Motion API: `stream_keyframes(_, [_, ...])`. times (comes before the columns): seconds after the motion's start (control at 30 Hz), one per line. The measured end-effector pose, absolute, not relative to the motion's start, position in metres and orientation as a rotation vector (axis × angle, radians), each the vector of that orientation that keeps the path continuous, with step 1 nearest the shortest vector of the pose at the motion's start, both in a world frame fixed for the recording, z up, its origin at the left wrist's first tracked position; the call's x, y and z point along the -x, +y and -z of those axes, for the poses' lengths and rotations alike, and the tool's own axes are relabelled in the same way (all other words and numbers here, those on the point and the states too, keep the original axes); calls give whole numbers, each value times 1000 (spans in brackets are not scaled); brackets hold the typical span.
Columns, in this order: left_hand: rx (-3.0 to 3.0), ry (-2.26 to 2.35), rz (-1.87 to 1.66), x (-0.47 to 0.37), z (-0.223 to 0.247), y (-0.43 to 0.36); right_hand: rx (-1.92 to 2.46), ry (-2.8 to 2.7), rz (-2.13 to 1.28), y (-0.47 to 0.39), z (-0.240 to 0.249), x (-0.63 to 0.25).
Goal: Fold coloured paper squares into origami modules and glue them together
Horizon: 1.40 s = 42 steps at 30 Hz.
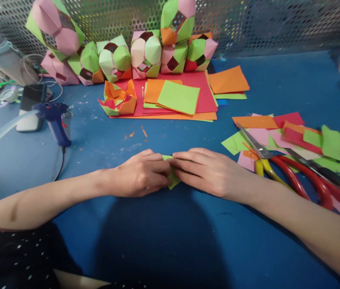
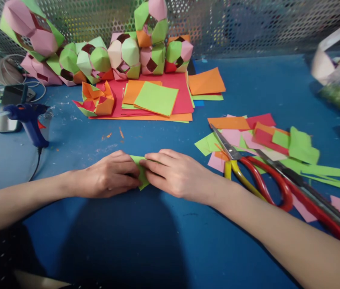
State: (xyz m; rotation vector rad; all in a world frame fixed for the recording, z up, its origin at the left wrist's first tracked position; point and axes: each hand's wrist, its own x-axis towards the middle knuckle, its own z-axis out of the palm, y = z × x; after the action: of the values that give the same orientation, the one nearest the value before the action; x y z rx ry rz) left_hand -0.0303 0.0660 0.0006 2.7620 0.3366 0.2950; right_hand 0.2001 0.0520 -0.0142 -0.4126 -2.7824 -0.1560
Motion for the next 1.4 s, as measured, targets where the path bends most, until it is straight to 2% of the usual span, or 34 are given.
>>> stream_keyframes(0.8, [-2783,357,-164,27,-8,63,423,-2799,200,52,14,-200])
stream_keyframes(1.2, [-3025,514,-262,18,-9,28,959,-2919,322,31,-17,-210])
stream_keyframes(1.4, [-3092,550,-363,16,-1,19,995,-2576,267,30,-15,-191])
